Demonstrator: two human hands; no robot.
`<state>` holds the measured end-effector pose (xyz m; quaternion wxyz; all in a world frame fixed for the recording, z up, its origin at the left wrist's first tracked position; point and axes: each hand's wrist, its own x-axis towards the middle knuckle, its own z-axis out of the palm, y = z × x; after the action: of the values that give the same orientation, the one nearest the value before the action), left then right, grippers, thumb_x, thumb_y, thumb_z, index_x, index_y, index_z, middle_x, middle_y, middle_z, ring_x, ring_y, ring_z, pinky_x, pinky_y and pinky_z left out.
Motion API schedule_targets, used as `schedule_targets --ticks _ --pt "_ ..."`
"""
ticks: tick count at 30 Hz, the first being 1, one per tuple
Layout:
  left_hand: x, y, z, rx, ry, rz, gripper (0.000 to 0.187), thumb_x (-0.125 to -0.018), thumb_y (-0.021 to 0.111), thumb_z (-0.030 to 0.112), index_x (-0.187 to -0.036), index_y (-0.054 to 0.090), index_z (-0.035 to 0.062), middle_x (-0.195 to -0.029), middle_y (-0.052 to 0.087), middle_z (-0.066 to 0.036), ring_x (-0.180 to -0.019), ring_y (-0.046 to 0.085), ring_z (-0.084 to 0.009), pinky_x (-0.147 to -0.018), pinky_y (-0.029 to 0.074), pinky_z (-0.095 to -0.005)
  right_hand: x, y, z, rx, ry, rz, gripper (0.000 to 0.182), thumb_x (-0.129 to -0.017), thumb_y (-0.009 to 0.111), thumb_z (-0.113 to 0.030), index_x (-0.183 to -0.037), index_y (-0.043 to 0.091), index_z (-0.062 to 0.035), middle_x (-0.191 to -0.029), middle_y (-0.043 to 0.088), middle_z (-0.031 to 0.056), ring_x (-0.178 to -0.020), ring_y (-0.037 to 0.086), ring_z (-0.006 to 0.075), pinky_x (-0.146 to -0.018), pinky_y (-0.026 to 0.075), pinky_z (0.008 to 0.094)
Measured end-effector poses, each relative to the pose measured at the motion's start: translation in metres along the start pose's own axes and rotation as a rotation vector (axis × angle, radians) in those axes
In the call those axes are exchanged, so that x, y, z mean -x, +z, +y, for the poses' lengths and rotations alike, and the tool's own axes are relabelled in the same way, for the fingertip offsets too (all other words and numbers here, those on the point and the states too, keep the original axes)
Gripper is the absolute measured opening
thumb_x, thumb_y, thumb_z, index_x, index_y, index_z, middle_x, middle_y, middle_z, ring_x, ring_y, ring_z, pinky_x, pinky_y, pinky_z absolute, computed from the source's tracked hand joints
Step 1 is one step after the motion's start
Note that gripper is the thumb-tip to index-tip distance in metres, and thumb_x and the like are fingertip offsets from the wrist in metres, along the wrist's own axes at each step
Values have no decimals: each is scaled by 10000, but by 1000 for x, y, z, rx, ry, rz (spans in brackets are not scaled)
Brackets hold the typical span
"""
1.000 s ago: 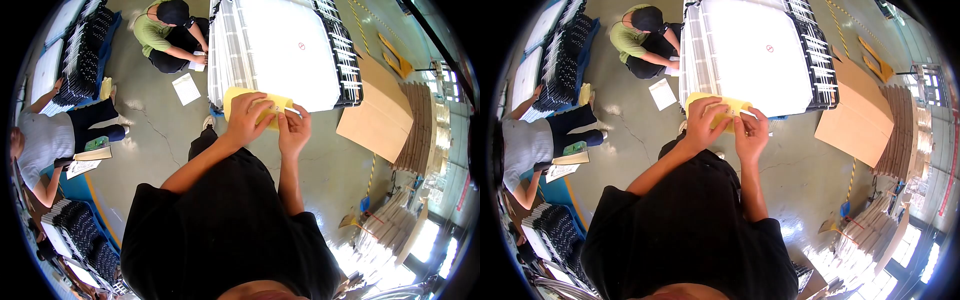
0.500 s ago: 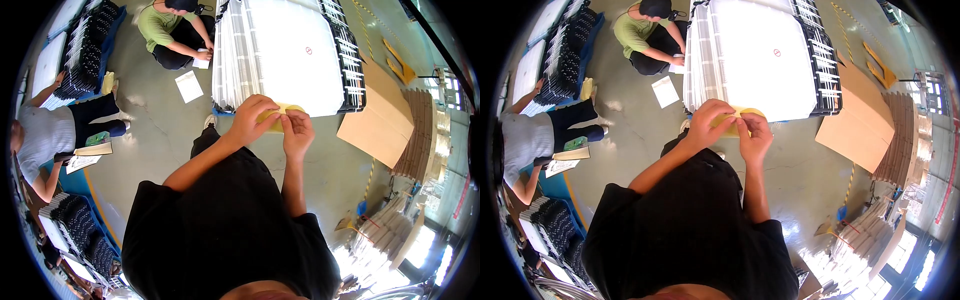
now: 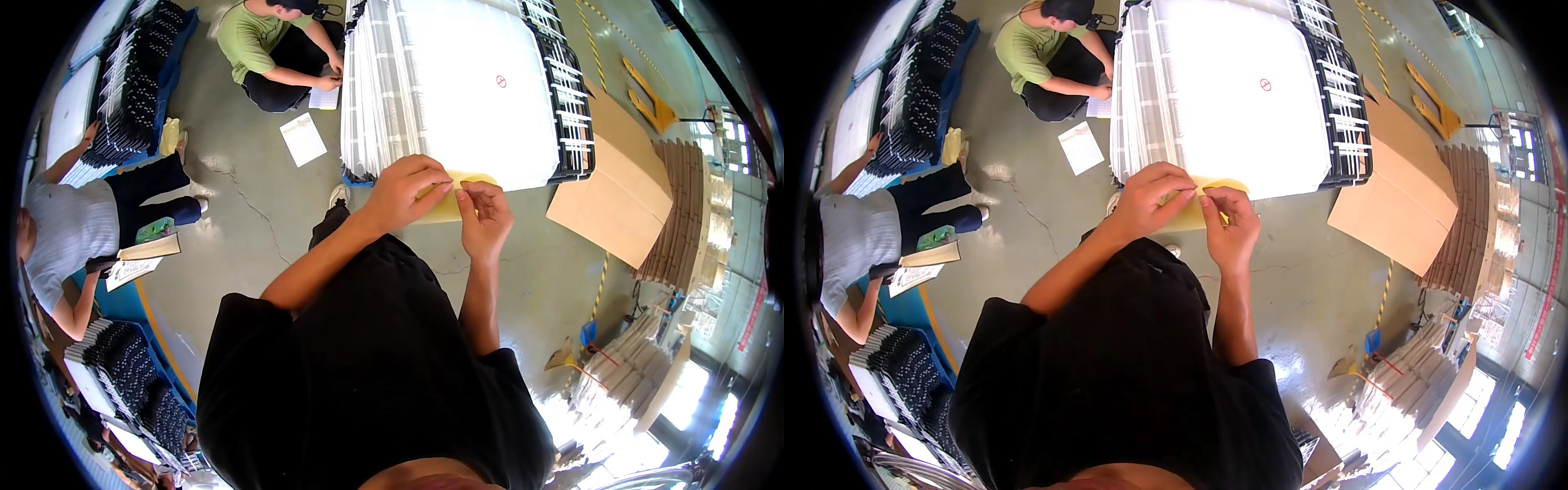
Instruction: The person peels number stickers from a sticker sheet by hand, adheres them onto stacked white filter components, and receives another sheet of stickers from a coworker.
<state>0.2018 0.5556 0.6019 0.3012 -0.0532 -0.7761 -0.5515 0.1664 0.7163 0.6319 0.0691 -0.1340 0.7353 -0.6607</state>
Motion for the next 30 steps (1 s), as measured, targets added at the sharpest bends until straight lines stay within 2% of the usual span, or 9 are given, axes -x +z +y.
schedule_targets --ticks 3,7,18,22,30 --pt "-3 -1 -3 -101 104 -2 125 -783 756 96 -864 680 37 -883 666 -81 -769 644 -255 -665 504 -341 -1 -2 1 0 3 -14 162 -884 664 65 -1027 604 20 -952 678 81 -881 646 114 -799 524 247" --pt "-5 -5 -1 -125 112 -51 158 -773 766 69 -899 681 23 -905 667 -96 -805 652 -274 -704 528 -358 -4 -5 2 33 17 -42 177 -877 667 76 -1032 597 27 -975 679 95 -904 649 123 -816 526 246" --pt "-10 -6 -8 -258 312 -113 185 -741 781 47 -890 675 21 -905 664 -73 -755 644 -234 -644 503 -342 -9 -12 5 126 -5 -91 138 -883 666 66 -1008 615 34 -962 679 87 -889 646 123 -822 526 250" --pt "-10 -7 -10 -291 336 -122 189 -735 776 34 -892 673 14 -903 661 -71 -750 641 -225 -636 500 -330 -11 -11 9 134 -18 -109 90 -888 642 85 -966 643 41 -946 667 67 -877 635 116 -813 523 245" --pt "-13 -19 -11 -329 331 -163 220 -738 773 64 -925 667 15 -920 650 -75 -764 641 -214 -644 504 -320 -18 -3 8 159 -24 -151 113 -879 613 121 -956 650 46 -943 664 66 -881 633 120 -819 519 242"
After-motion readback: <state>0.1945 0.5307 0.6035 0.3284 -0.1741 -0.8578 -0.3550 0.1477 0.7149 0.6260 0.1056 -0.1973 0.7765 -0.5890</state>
